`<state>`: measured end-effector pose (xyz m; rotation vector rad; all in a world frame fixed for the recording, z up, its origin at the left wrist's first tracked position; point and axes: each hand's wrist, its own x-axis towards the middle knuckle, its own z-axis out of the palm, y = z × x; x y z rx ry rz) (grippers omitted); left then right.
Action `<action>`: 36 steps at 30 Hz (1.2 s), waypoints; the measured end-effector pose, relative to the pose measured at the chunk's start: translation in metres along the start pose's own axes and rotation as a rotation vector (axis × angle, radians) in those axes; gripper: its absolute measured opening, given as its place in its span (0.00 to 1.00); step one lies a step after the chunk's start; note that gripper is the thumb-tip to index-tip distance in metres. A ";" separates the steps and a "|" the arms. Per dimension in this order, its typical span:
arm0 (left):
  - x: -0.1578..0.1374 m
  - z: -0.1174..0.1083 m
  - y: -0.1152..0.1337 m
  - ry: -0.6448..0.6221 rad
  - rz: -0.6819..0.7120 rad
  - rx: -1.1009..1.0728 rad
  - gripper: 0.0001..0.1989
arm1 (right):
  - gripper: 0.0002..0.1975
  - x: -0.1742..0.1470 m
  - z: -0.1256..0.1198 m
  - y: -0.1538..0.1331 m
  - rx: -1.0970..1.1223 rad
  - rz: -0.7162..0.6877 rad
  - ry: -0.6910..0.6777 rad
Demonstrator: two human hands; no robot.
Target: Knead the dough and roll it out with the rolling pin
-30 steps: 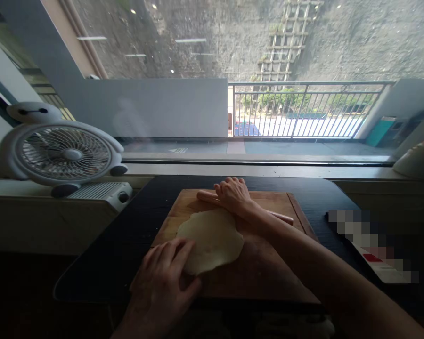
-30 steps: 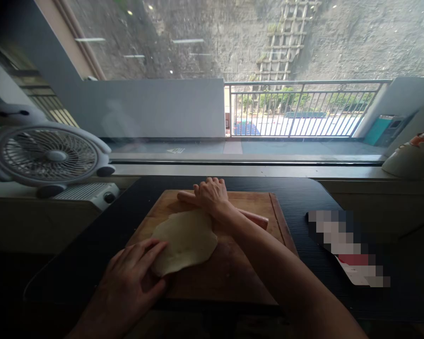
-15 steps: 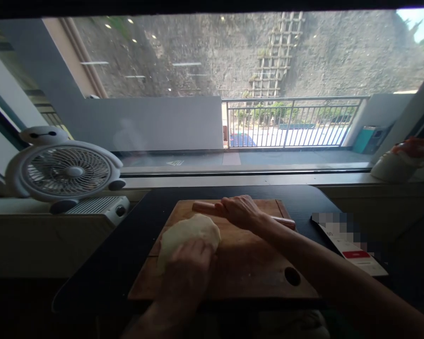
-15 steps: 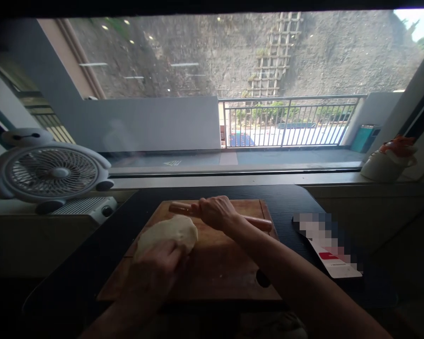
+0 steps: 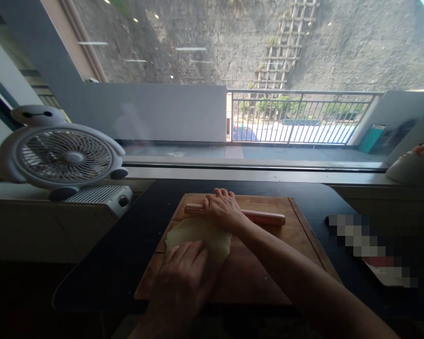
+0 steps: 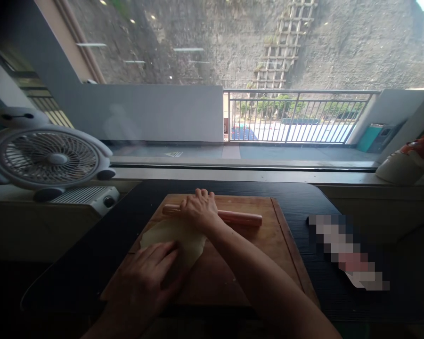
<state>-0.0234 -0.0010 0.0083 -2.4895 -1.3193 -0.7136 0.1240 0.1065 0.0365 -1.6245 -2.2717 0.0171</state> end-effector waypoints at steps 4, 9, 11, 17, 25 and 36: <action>-0.015 -0.005 -0.040 0.013 -0.197 -0.027 0.13 | 0.20 -0.019 0.000 -0.006 0.067 -0.150 0.013; -0.008 -0.008 -0.061 -0.148 -0.431 0.167 0.18 | 0.26 0.000 -0.001 0.006 0.036 0.009 -0.042; -0.004 -0.007 -0.060 -0.151 -0.419 0.189 0.19 | 0.25 0.002 -0.001 0.014 0.014 0.040 -0.011; -0.003 0.001 -0.052 -0.088 -0.322 0.026 0.17 | 0.16 -0.041 -0.015 0.052 -0.069 -0.104 0.040; 0.015 0.021 -0.043 -0.021 -0.340 -0.235 0.17 | 0.17 -0.011 -0.008 0.021 0.101 -0.043 0.016; 0.013 0.022 -0.043 -0.009 -0.360 -0.218 0.09 | 0.19 -0.021 0.000 0.014 0.075 0.018 -0.064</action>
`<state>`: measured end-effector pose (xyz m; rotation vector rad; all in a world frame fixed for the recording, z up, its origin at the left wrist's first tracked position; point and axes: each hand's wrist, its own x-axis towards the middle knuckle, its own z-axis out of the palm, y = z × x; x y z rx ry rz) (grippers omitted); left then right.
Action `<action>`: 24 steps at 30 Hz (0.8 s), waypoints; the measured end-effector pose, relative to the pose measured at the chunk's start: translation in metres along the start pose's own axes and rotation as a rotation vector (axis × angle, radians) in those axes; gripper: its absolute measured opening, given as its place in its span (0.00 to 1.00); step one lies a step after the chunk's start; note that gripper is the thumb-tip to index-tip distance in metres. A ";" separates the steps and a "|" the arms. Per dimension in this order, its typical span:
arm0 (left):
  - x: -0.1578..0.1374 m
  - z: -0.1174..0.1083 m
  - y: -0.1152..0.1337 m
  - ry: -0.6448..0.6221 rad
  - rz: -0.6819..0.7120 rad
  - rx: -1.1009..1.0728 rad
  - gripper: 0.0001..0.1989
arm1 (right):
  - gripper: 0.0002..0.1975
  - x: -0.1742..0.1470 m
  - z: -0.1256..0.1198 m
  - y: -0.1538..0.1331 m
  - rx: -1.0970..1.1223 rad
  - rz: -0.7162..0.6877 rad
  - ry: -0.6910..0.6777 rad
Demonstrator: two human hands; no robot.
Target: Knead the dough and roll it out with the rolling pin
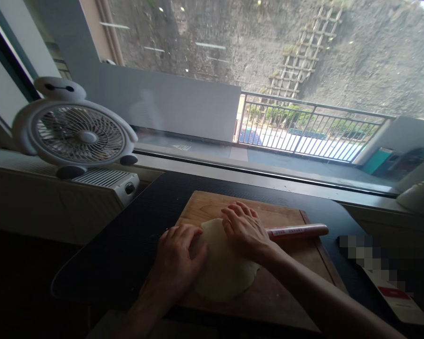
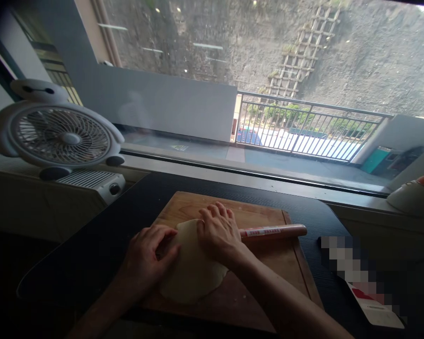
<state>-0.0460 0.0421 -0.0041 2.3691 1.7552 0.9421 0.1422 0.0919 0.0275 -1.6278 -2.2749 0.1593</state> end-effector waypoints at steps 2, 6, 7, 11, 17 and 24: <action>0.000 0.000 0.002 -0.006 0.005 0.012 0.09 | 0.20 0.008 -0.001 0.001 -0.020 0.007 -0.010; 0.001 -0.001 0.003 -0.015 0.005 0.018 0.10 | 0.22 0.051 0.001 0.007 -0.050 0.176 -0.051; 0.001 -0.002 0.003 -0.016 0.007 0.015 0.10 | 0.22 0.054 0.002 0.008 -0.050 0.189 -0.055; 0.001 0.000 0.003 -0.017 0.011 0.003 0.10 | 0.21 0.031 0.006 0.006 -0.023 0.036 -0.066; 0.002 0.002 0.002 -0.018 0.025 0.014 0.11 | 0.20 0.053 0.009 0.009 -0.042 0.114 0.061; 0.002 0.002 0.001 -0.035 0.032 0.021 0.11 | 0.20 0.024 0.007 0.002 0.005 -0.005 0.048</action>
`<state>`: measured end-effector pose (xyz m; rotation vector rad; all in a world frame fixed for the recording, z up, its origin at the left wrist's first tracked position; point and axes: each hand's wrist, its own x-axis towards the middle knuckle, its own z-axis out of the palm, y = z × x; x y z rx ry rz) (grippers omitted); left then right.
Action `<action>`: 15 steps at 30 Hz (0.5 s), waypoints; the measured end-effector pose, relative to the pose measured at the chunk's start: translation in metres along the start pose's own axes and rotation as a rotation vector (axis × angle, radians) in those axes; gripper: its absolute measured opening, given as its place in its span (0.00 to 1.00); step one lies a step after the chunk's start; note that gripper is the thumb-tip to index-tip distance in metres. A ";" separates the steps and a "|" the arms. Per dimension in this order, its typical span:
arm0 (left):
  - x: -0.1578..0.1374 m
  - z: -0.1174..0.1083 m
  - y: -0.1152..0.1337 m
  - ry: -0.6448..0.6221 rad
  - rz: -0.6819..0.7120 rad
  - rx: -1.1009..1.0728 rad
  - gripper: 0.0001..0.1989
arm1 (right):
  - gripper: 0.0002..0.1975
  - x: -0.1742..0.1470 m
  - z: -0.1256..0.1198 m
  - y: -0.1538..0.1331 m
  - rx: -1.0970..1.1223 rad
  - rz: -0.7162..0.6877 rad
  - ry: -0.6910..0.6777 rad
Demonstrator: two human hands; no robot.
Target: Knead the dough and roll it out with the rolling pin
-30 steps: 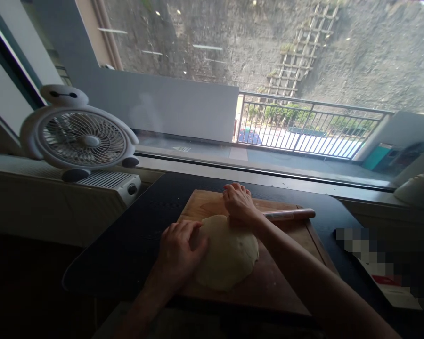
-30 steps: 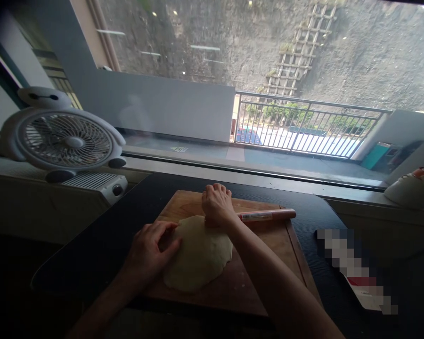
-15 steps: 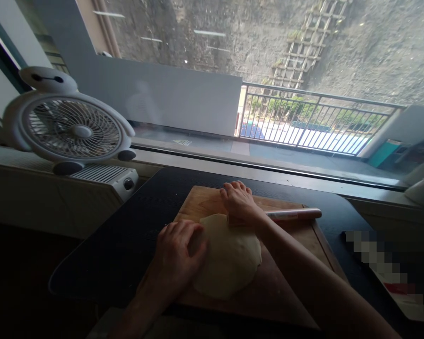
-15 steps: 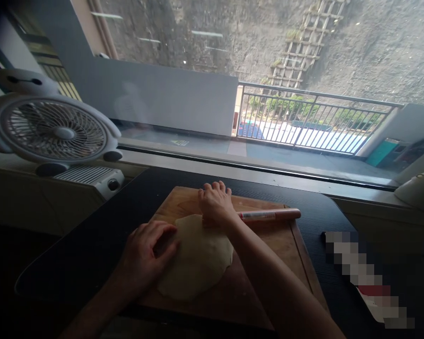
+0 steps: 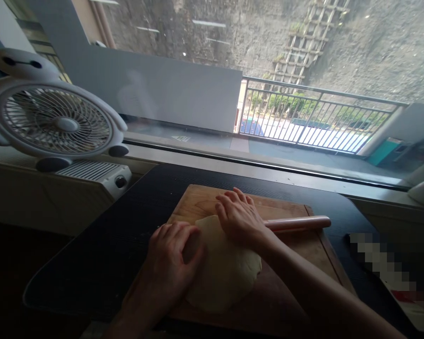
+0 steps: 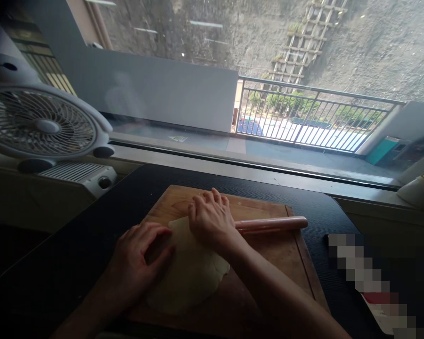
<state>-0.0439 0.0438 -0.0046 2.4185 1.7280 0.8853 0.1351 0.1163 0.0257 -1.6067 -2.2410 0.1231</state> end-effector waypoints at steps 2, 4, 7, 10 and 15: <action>0.001 0.000 0.001 0.000 0.003 0.004 0.11 | 0.19 -0.005 0.000 0.000 -0.006 -0.015 0.016; 0.001 0.000 0.001 0.007 0.004 0.005 0.11 | 0.20 0.009 0.002 0.003 -0.014 0.050 0.006; 0.000 -0.001 0.001 0.002 0.004 0.001 0.11 | 0.20 0.038 0.006 0.010 -0.030 0.168 -0.019; 0.000 -0.001 0.000 -0.013 -0.012 -0.004 0.10 | 0.19 0.036 0.005 0.009 -0.023 0.121 0.019; 0.023 -0.001 0.012 -0.104 -0.093 0.057 0.22 | 0.19 0.015 -0.002 0.006 0.004 0.059 0.084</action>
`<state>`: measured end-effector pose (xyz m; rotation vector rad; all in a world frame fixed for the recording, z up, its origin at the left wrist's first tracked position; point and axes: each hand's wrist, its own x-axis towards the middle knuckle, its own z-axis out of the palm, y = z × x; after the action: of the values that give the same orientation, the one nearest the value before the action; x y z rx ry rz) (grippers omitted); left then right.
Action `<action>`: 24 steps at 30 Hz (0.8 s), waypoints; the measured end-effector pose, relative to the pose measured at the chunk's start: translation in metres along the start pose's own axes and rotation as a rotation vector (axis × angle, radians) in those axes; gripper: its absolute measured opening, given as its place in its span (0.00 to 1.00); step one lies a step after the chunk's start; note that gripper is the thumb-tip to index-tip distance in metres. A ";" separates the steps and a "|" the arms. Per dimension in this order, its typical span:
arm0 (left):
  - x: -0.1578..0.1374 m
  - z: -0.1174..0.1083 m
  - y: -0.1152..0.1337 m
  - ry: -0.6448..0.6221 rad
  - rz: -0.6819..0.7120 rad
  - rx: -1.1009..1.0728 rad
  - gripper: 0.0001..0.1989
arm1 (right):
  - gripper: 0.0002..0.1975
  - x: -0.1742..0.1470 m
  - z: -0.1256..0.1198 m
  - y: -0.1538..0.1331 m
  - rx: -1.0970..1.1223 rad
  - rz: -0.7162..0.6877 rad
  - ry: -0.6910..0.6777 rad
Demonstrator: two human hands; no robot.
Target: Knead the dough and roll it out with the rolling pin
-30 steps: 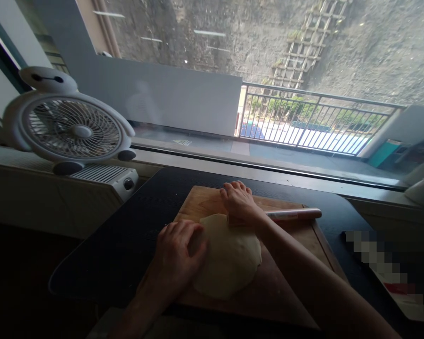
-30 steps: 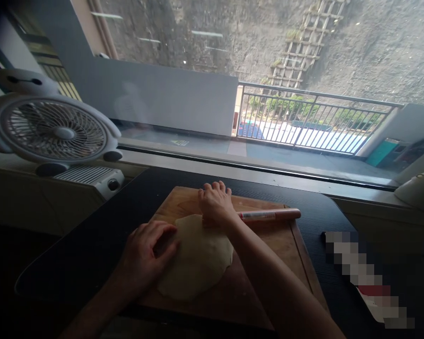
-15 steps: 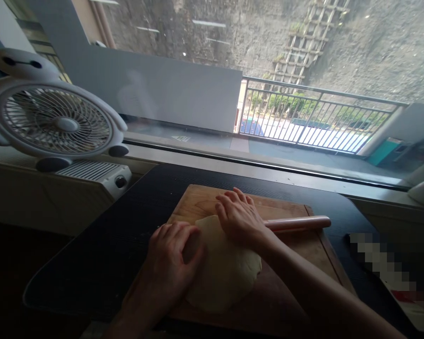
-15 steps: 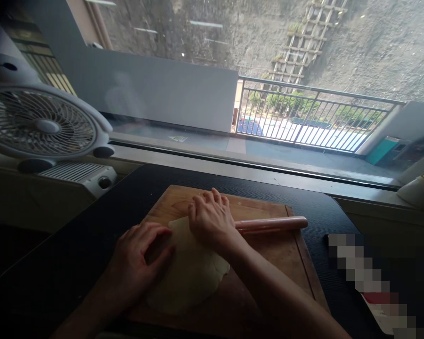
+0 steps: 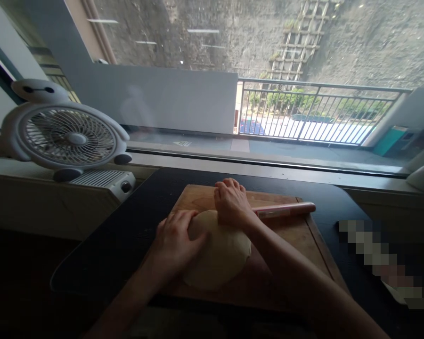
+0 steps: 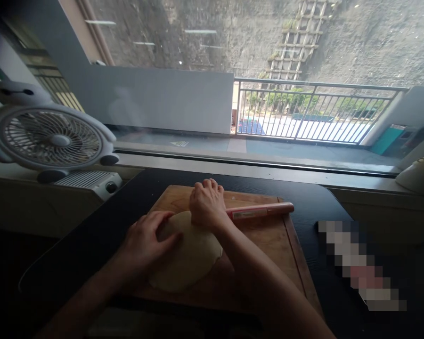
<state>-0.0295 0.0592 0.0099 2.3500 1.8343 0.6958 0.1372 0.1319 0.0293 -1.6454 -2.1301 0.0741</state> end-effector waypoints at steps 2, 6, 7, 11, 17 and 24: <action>0.018 -0.006 0.010 -0.101 -0.012 0.051 0.28 | 0.19 0.007 -0.005 0.005 0.000 0.079 -0.032; 0.050 -0.022 0.025 -0.384 -0.054 0.131 0.29 | 0.19 0.004 -0.020 0.028 -0.004 0.123 -0.057; 0.055 -0.025 0.026 -0.441 -0.060 0.124 0.28 | 0.19 -0.004 -0.024 0.035 -0.017 0.123 -0.051; 0.061 -0.023 0.019 -0.503 -0.070 -0.030 0.27 | 0.22 -0.045 -0.037 0.057 -0.092 0.140 -0.013; 0.049 -0.009 0.023 -0.279 -0.156 -0.415 0.19 | 0.25 -0.055 -0.045 0.069 -0.163 0.160 -0.001; -0.006 -0.012 0.015 -0.001 -0.189 -0.471 0.16 | 0.27 -0.047 -0.043 0.063 -0.202 0.175 0.005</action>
<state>-0.0220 0.0466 0.0233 1.8545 1.6378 0.9729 0.2200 0.0970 0.0342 -1.9431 -2.0414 -0.0947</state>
